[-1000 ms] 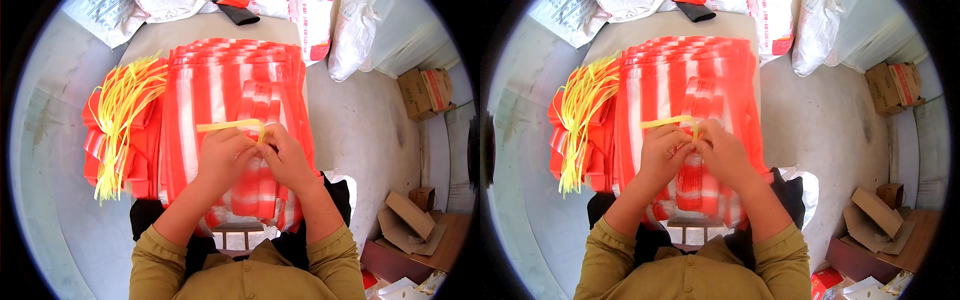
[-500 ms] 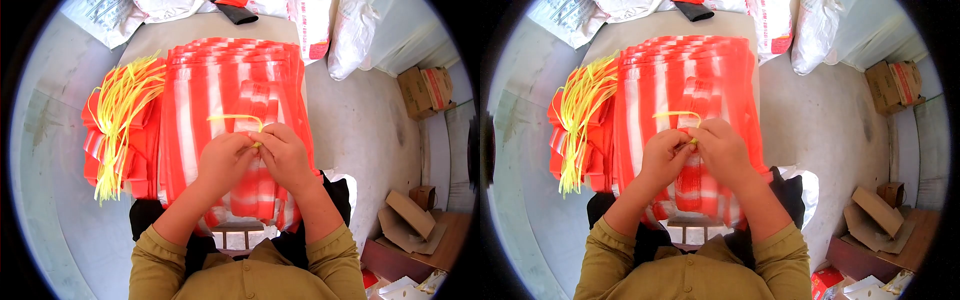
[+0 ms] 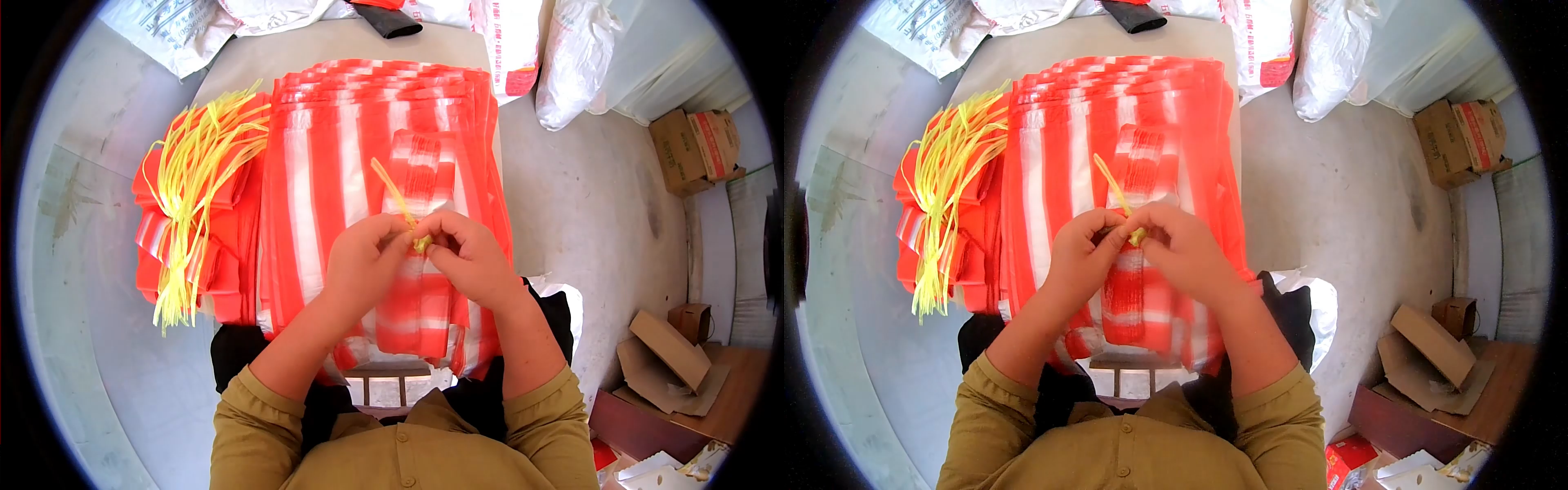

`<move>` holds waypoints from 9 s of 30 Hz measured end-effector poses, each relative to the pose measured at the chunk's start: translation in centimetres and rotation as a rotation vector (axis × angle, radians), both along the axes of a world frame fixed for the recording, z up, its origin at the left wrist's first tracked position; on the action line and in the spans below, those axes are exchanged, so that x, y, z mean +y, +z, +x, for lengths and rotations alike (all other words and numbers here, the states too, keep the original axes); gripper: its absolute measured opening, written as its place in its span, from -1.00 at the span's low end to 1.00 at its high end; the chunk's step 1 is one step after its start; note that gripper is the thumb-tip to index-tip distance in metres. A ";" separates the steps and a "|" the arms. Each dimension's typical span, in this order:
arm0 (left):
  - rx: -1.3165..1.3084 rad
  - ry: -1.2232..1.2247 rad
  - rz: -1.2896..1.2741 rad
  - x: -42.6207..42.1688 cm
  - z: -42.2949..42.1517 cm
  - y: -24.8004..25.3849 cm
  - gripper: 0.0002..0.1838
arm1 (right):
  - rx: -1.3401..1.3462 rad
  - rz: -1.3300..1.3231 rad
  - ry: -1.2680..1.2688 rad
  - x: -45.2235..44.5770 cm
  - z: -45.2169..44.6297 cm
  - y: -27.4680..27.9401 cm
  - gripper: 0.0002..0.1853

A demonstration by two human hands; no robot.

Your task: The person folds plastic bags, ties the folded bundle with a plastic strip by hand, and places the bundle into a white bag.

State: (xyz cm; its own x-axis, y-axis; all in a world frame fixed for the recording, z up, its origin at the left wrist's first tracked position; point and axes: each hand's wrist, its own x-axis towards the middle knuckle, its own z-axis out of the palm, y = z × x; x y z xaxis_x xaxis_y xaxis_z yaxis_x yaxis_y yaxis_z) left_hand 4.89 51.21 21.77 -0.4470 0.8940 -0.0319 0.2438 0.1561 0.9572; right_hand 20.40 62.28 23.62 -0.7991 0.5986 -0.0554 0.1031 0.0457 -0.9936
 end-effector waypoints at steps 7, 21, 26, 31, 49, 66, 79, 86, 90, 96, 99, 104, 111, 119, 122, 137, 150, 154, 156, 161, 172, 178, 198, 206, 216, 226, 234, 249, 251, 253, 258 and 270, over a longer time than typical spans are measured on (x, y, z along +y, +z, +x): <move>0.063 -0.022 0.021 0.1 -0.3 0.2 -0.88 | 0.032 0.553 -0.054 -0.4 -0.2 0.5 -0.83; 0.413 0.063 -0.073 -1.0 -1.0 2.5 -0.69 | -0.389 0.452 -0.178 0.6 2.3 1.6 -0.55; 0.282 -0.040 -0.052 -2.4 -0.6 2.0 -0.69 | -0.450 0.393 -0.103 0.0 2.1 2.1 -0.48; -0.189 0.047 0.037 -2.8 -1.1 0.8 -0.62 | 0.087 -0.119 -0.107 -0.6 1.9 2.3 -0.41; -0.455 -0.048 -0.004 -2.2 1.1 0.8 -0.11 | 0.199 -0.322 -0.362 -0.7 0.9 -0.7 -0.47; -0.661 0.026 0.096 -2.3 0.8 0.8 -0.32 | 0.146 -0.041 -0.224 -1.3 1.3 1.6 -0.14; -1.340 -0.022 -0.059 -3.2 1.0 2.3 -0.38 | 0.176 -0.585 -0.190 -2.0 -0.1 1.1 -0.26; -1.049 0.098 -0.022 -2.4 1.7 2.0 -0.49 | 0.293 -0.564 -0.328 -2.3 -1.0 0.6 -0.38; -1.081 0.083 0.019 -2.2 1.7 1.7 -0.58 | 0.295 -0.632 -0.347 -2.0 -0.9 0.1 -0.46; -1.045 0.152 0.029 -1.9 1.7 0.8 -0.68 | 0.278 -0.635 -0.337 -2.8 -1.1 0.0 -0.52; -1.089 0.170 0.046 -1.9 1.3 1.0 -0.69 | 0.162 -0.734 -0.340 -2.8 -0.4 -1.7 -0.59; -0.990 0.163 0.055 -1.8 1.5 2.5 -0.63 | 0.190 -0.751 -0.251 -3.1 -0.2 -1.0 -0.58; -1.032 0.138 0.129 -2.1 0.7 0.4 -0.65 | 0.197 -0.609 -0.247 -3.1 -0.3 -0.3 -0.71; -1.053 0.161 0.169 -2.1 0.5 0.4 -0.71 | 0.124 -0.599 -0.185 -2.9 -0.2 -0.4 -0.68; -1.066 0.095 0.115 -2.3 0.3 0.9 -0.64 | 0.155 -0.577 -0.273 -3.3 -0.3 -0.4 -0.70; -0.897 -0.203 -0.240 -3.2 1.9 1.4 -0.25 | 0.248 -0.490 -0.435 -0.7 0.0 0.4 -0.32; -0.759 -0.186 -0.432 -3.2 3.2 0.2 -0.31 | -0.457 1.090 0.234 0.1 0.6 -0.6 -0.29; -0.821 -0.151 -0.357 -3.0 3.4 -0.6 -0.29 | -0.451 1.119 0.166 0.2 0.1 -1.3 -0.29; -0.783 -0.173 -0.415 -2.8 3.0 0.6 -0.27 | -0.447 1.107 0.163 0.1 -0.1 -1.3 -0.32; -0.733 -0.157 -0.355 -3.0 3.4 -0.8 -0.24 | -0.393 0.976 0.137 1.7 -0.1 -0.6 -0.47; -0.686 -0.170 -0.315 -3.0 3.5 -2.1 -0.26 | -0.413 0.990 -0.006 3.0 -1.2 -1.9 -0.56; -0.614 -0.155 -0.302 -3.4 3.7 -2.8 -0.26 | -0.381 0.892 -0.092 3.7 -1.4 -1.8 -0.56; -0.507 -0.531 -0.304 -3.7 1.3 1.5 -0.19 | 0.275 -0.427 -0.592 7.1 3.2 -0.1 -0.28; -0.530 -0.532 -0.283 -3.9 0.2 1.2 -0.21 | 0.004 -0.144 -0.421 7.8 6.1 0.2 -0.34; -0.680 -0.477 -0.347 -3.4 0.5 0.3 -0.29 | -0.233 0.042 -0.385 9.3 8.7 -0.3 -0.43; -0.721 -0.424 -0.422 -3.3 0.5 1.0 -0.43 | -0.175 -0.165 -0.340 11.2 8.8 -2.8 -0.46; -0.620 -0.501 -0.362 -3.9 -1.2 1.3 -0.47 | -0.193 -0.171 -0.161 10.8 10.0 -0.9 -0.37; -0.484 -0.499 -0.415 -3.4 -0.9 0.6 -0.63 | -0.148 -0.312 -0.168 11.1 8.0 -2.1 -0.67; -0.422 -0.497 -0.456 -3.5 -1.0 0.2 -0.74 | -0.161 -0.297 -0.184 11.0 7.9 -2.2 -0.73; -0.403 -0.461 -0.468 -3.6 -0.9 -0.1 -0.82 | -0.152 -0.287 -0.195 11.0 7.9 -2.5 -0.77; -0.336 -0.484 -0.542 -3.3 -1.1 0.5 -0.83 | -0.116 -0.307 -0.207 11.0 7.8 -2.5 -0.80; -0.357 -0.457 -0.499 -3.1 -1.0 0.4 -0.83 | -0.127 -0.291 -0.250 11.4 7.1 -2.4 -0.84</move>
